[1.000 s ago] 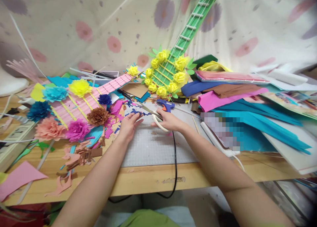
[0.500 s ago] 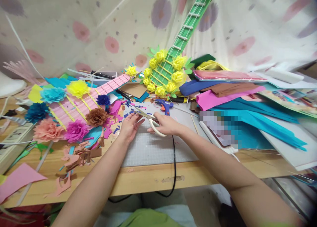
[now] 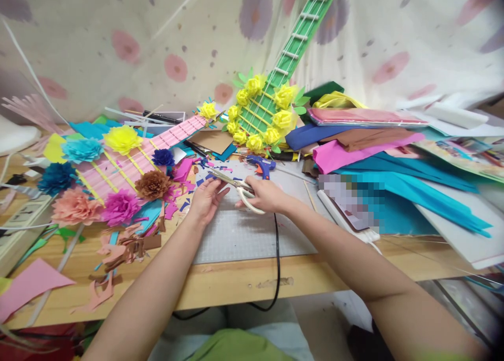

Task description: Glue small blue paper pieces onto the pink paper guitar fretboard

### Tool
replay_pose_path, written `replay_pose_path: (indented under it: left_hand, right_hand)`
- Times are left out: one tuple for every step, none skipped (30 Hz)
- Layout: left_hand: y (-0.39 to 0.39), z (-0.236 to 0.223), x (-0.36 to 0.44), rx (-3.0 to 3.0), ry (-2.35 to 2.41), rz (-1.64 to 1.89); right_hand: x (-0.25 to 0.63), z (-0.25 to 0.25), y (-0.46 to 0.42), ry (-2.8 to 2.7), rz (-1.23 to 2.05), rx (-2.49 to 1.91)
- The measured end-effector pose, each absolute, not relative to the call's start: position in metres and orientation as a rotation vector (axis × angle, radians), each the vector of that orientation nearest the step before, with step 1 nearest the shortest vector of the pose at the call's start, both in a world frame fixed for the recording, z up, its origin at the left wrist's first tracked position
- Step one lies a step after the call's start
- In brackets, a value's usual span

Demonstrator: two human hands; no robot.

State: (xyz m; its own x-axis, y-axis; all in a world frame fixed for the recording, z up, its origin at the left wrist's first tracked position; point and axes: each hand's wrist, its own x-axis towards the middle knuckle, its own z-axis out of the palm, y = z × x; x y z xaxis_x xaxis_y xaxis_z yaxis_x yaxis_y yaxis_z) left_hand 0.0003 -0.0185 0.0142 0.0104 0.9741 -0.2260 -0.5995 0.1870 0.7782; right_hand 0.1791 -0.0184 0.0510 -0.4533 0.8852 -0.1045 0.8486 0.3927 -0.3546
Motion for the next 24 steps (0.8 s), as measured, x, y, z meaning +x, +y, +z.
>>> replay_pose_path:
  left_hand:
    - [-0.018, 0.014, 0.000, 0.567, 0.873, 1.332]
    - [-0.018, 0.013, 0.000, 0.583, 0.883, 1.336]
    - [-0.018, 0.013, -0.001, 0.595, 0.894, 1.343]
    - [-0.018, 0.012, -0.001, 0.603, 0.904, 1.348]
    - [-0.018, 0.012, -0.001, 0.608, 0.909, 1.353]
    - [-0.018, 0.012, -0.001, 0.614, 0.910, 1.355]
    - [-0.018, 0.012, -0.001, 0.623, 0.910, 1.356]
    - [-0.018, 0.012, -0.001, 0.636, 0.911, 1.354]
    - [-0.018, 0.012, -0.001, 0.649, 0.912, 1.353]
    - [-0.018, 0.011, 0.000, 0.664, 0.914, 1.350]
    - [-0.019, 0.011, 0.000, 0.678, 0.918, 1.347]
    - [-0.019, 0.011, 0.000, 0.690, 0.922, 1.346]
    - [-0.019, 0.011, 0.000, 0.701, 0.924, 1.346]
    - [-0.019, 0.010, 0.000, 0.711, 0.925, 1.345]
    - [-0.019, 0.010, 0.001, 0.720, 0.925, 1.345]
    - [-0.019, 0.010, 0.001, 0.726, 0.924, 1.343]
    - [-0.019, 0.010, 0.001, 0.729, 0.923, 1.343]
    - [-0.019, 0.010, 0.000, 0.731, 0.923, 1.343]
    - [-0.019, 0.011, 0.000, 0.730, 0.924, 1.342]
    - [-0.019, 0.011, 0.000, 0.728, 0.924, 1.342]
    - [-0.019, 0.011, 0.000, 0.727, 0.922, 1.343]
    - [-0.019, 0.011, 0.000, 0.727, 0.920, 1.342]
    - [-0.019, 0.011, 0.000, 0.728, 0.919, 1.340]
    - [-0.020, 0.011, 0.000, 0.730, 0.917, 1.337]
  right_hand:
    - [0.181, 0.051, -0.017, -2.525, 0.566, -1.584]
    - [0.183, 0.052, -0.016, -2.512, 0.587, -1.581]
    - [0.186, 0.053, -0.015, -2.499, 0.608, -1.572]
    - [0.188, 0.054, -0.014, -2.490, 0.625, -1.560]
    - [0.191, 0.056, -0.014, -2.488, 0.634, -1.546]
    - [0.193, 0.057, -0.013, -2.495, 0.632, -1.532]
    - [0.195, 0.058, -0.013, -2.512, 0.624, -1.520]
    - [0.197, 0.059, -0.013, -2.536, 0.612, -1.510]
    - [0.197, 0.060, -0.013, -2.560, 0.599, -1.503]
    - [0.197, 0.060, -0.014, -2.583, 0.589, -1.497]
    - [0.197, 0.061, -0.014, -2.603, 0.580, -1.495]
    - [0.196, 0.060, -0.015, -2.619, 0.572, -1.499]
    - [0.194, 0.060, -0.016, -2.631, 0.563, -1.506]
    - [0.193, 0.060, -0.016, -2.638, 0.555, -1.517]
    - [0.192, 0.059, -0.017, -2.641, 0.547, -1.527]
    - [0.191, 0.059, -0.017, -2.641, 0.538, -1.536]
    - [0.191, 0.058, -0.017, -2.638, 0.531, -1.540]
    - [0.191, 0.058, -0.017, -2.636, 0.526, -1.540]
    - [0.191, 0.057, -0.017, -2.635, 0.523, -1.540]
    - [0.191, 0.057, -0.017, -2.634, 0.522, -1.541]
    - [0.191, 0.056, -0.016, -2.633, 0.522, -1.543]
    - [0.192, 0.056, -0.016, -2.633, 0.523, -1.545]
    - [0.192, 0.056, -0.016, -2.631, 0.523, -1.546]
    - [0.192, 0.056, -0.016, -2.628, 0.523, -1.546]
